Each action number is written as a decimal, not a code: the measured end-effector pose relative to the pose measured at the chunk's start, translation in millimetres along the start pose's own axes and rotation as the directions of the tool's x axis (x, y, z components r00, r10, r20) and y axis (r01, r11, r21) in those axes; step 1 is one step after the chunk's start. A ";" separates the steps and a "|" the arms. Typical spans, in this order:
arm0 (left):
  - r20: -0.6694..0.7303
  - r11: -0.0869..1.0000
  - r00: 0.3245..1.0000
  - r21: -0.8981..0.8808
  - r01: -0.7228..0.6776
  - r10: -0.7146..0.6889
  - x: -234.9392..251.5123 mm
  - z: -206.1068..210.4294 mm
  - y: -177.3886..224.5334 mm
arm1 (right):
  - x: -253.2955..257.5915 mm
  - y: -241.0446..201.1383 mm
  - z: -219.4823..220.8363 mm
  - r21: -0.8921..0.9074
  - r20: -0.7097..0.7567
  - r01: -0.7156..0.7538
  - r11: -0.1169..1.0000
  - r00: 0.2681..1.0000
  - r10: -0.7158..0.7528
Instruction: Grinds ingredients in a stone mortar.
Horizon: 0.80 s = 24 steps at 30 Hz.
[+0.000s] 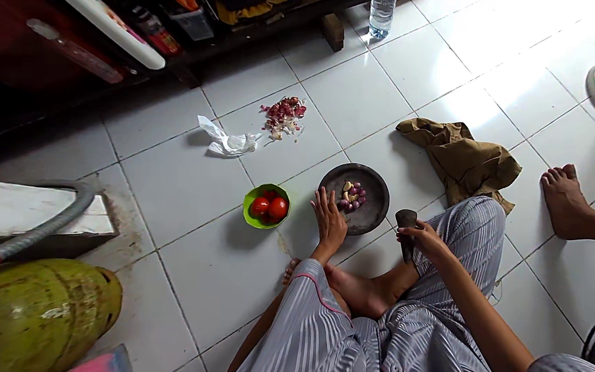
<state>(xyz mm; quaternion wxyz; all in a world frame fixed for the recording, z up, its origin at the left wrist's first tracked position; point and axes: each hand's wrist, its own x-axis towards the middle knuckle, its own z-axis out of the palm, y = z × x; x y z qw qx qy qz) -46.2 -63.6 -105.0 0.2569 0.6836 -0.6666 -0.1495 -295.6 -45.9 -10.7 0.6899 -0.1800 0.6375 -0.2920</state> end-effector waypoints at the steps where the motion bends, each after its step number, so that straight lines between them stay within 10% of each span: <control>1: 0.002 1.000 1.000 -0.013 -0.011 0.011 0.5 -1.0 -1.2 | 1.1 -0.3 1.6 -0.007 -0.006 -0.008 1.000 1.000 0.008; 19: 0.227 0.812 0.787 -0.029 -0.583 0.574 71.2 -26.3 -37.5 | -4.5 -12.4 20.1 -0.033 -0.016 -0.001 0.999 1.000 0.000; 24: 0.314 0.903 0.848 -0.083 -0.422 0.426 62.9 -13.0 15.5 | -8.1 -0.9 8.2 -0.026 -0.064 -0.031 0.999 0.998 0.029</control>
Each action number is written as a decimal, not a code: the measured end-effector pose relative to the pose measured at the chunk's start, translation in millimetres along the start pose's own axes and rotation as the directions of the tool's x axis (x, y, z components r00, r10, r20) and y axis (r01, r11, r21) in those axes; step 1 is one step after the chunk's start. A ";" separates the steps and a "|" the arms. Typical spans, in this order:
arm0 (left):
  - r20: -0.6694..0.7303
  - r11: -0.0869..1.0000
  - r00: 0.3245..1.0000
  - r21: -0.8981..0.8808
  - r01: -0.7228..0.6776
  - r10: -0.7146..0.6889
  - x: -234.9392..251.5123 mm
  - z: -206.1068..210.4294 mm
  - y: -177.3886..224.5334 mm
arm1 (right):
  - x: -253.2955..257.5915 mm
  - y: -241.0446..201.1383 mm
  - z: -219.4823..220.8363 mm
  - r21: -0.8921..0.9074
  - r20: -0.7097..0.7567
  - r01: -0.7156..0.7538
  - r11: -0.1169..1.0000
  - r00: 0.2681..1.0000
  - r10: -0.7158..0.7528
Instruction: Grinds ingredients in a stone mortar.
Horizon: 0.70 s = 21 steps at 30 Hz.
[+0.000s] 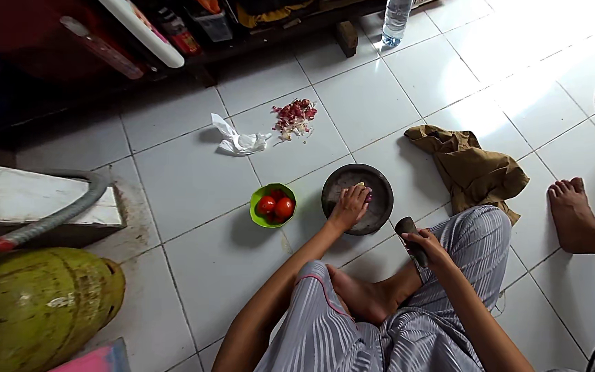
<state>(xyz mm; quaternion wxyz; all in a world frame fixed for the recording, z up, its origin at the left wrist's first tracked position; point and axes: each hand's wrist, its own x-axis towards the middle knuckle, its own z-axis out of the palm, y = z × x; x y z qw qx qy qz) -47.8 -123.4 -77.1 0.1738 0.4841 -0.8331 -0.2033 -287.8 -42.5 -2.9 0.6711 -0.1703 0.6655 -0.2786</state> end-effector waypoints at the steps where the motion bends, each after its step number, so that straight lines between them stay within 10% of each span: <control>1: 0.042 0.999 0.998 -0.001 0.046 -0.046 4.7 1.3 4.9 | -0.3 1.0 -1.3 -0.007 -0.009 -0.008 1.000 1.000 0.007; 21: 0.151 0.978 0.971 -0.061 0.197 -0.186 -31.8 13.0 14.9 | 12.7 -40.6 36.7 -0.124 0.176 0.060 0.991 0.984 -0.037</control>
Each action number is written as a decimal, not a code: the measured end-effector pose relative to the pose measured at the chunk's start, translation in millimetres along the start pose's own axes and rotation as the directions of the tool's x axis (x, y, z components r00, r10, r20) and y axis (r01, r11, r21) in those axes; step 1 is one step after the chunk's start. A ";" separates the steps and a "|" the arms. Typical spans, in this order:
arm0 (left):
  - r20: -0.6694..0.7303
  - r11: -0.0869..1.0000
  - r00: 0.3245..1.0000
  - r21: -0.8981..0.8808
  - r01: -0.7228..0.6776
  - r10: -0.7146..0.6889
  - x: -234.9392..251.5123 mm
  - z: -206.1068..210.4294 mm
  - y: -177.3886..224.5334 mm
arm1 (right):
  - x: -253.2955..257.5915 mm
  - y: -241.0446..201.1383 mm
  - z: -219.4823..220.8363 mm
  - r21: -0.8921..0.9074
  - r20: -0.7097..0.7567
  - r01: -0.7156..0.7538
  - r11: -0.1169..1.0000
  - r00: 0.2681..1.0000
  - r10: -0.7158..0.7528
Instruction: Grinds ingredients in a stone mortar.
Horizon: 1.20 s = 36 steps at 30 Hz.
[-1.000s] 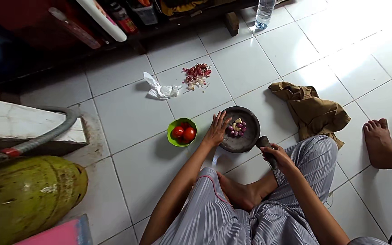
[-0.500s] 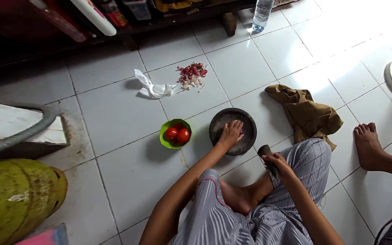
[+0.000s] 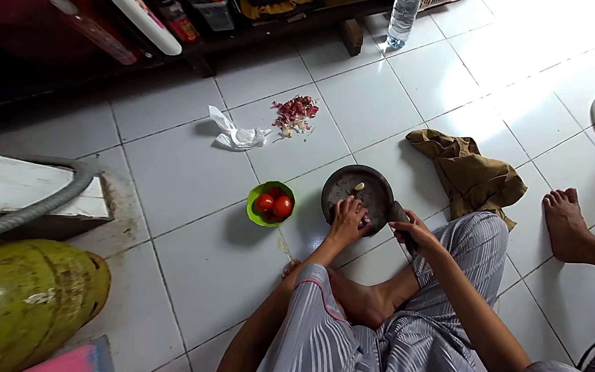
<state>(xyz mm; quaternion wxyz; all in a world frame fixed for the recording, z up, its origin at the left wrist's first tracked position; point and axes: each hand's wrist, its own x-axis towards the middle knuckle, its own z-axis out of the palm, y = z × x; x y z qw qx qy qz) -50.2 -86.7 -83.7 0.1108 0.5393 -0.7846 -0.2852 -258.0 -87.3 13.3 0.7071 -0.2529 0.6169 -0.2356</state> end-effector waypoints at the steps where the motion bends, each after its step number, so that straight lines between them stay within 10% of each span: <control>1: -0.024 1.000 1.000 -0.001 -0.009 0.009 0.4 1.8 -2.3 | 8.4 -5.1 2.4 -0.090 0.031 0.051 0.995 0.998 -0.049; 7: 0.036 0.999 0.999 -0.032 -0.027 0.028 2.7 4.0 -5.1 | 40.8 -41.5 35.6 -0.449 -0.057 0.285 0.847 0.937 -0.345; 12: -0.153 0.994 0.983 -0.006 -0.105 0.103 -4.1 15.7 -6.3 | 37.1 -33.1 53.7 -0.655 0.014 0.627 0.421 0.568 -0.823; 16: -0.184 0.997 0.981 0.031 -0.064 0.068 -10.3 12.9 -1.2 | 63.9 -20.2 66.7 -0.944 0.115 0.242 0.226 0.880 -0.461; 18: -0.203 0.998 0.977 0.043 -0.056 0.063 -11.0 12.7 -1.6 | 68.0 -26.6 65.0 -0.951 0.118 0.219 0.216 0.908 -0.402; 24: -0.089 0.999 0.996 -0.035 -0.036 0.033 -11.8 10.4 -1.0 | 58.3 -1.3 68.1 -0.868 0.147 0.475 0.147 0.528 -0.837; 28: -0.174 0.999 0.984 -0.006 -0.044 0.042 -12.6 10.3 0.3 | 67.8 -21.0 84.2 -0.963 0.142 0.212 0.165 0.923 -0.357; 33: -0.163 0.995 0.983 -0.037 -0.089 0.082 -10.2 14.4 -5.6 | 49.3 -34.3 75.2 -0.903 0.093 0.344 0.258 0.742 -0.664; 36: -0.102 0.999 0.995 -0.048 -0.020 0.015 -9.3 6.4 0.5 | 66.7 -21.9 76.7 -0.965 0.120 0.208 0.162 0.893 -0.433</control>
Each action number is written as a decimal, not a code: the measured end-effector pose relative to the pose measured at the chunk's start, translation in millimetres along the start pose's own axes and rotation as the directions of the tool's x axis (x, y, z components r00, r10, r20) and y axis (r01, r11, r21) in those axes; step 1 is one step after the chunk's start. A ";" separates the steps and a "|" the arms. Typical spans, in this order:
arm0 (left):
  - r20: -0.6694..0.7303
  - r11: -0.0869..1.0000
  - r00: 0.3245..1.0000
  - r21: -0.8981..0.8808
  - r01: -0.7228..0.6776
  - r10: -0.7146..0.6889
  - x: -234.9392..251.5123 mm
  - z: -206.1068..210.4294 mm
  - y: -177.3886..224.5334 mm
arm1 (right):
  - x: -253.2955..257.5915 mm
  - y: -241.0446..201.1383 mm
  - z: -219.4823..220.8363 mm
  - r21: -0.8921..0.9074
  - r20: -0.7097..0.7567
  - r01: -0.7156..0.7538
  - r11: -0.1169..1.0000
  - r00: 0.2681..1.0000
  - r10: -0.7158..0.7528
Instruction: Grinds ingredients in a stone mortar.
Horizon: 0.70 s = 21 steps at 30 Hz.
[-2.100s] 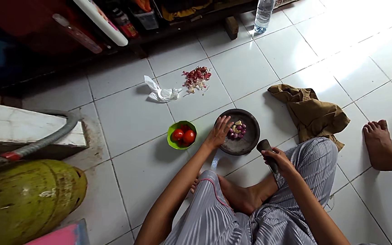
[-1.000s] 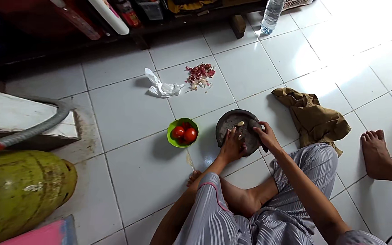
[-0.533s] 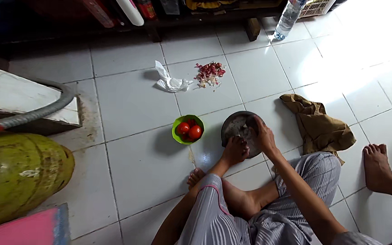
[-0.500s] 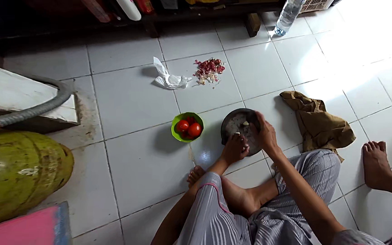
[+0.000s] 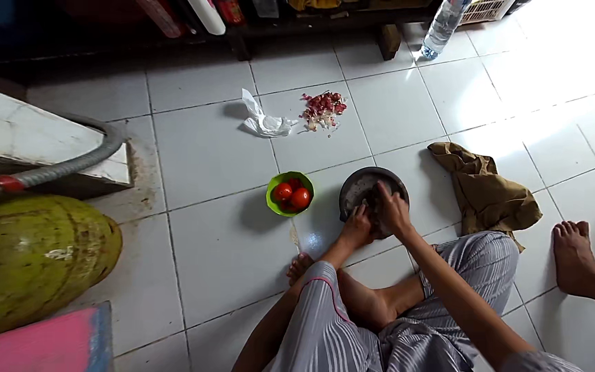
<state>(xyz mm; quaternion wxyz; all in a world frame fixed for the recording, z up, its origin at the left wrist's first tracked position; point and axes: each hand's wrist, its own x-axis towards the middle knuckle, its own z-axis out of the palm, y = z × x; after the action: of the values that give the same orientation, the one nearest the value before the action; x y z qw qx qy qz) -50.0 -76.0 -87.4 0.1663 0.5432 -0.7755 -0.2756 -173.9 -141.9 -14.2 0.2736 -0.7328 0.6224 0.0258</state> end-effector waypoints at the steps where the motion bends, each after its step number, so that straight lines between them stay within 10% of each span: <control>1: -0.008 1.000 1.000 0.009 -0.001 0.001 -0.9 -0.4 1.1 | 4.5 -0.9 -1.0 -0.049 0.108 -0.012 0.999 0.994 0.018; 7: -0.106 0.998 0.993 0.023 -0.054 0.057 -3.0 6.9 -4.1 | -2.8 -10.1 -33.7 0.083 -0.138 0.067 0.994 0.989 -0.055; 12: -0.297 0.988 0.950 0.145 -0.059 0.100 -5.3 19.1 -7.5 | 13.2 -15.5 -10.4 -0.091 0.204 -0.025 0.996 0.978 0.043; 18: -0.216 0.998 0.975 0.041 -0.048 0.056 -7.5 10.6 -4.1 | 1.5 -25.8 -25.5 0.053 -0.013 0.011 0.999 1.000 -0.011; 21: -0.245 0.994 0.967 0.100 -0.046 0.069 -8.1 17.4 -6.3 | 12.1 -15.8 -0.9 -0.042 0.138 -0.035 0.998 0.990 0.041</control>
<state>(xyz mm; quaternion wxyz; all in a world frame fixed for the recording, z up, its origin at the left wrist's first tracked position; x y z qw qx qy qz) -52.1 -65.8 -104.7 0.2441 0.5579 -0.7760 -0.1642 -156.8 -152.0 -12.2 0.3011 -0.7226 0.6151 0.0942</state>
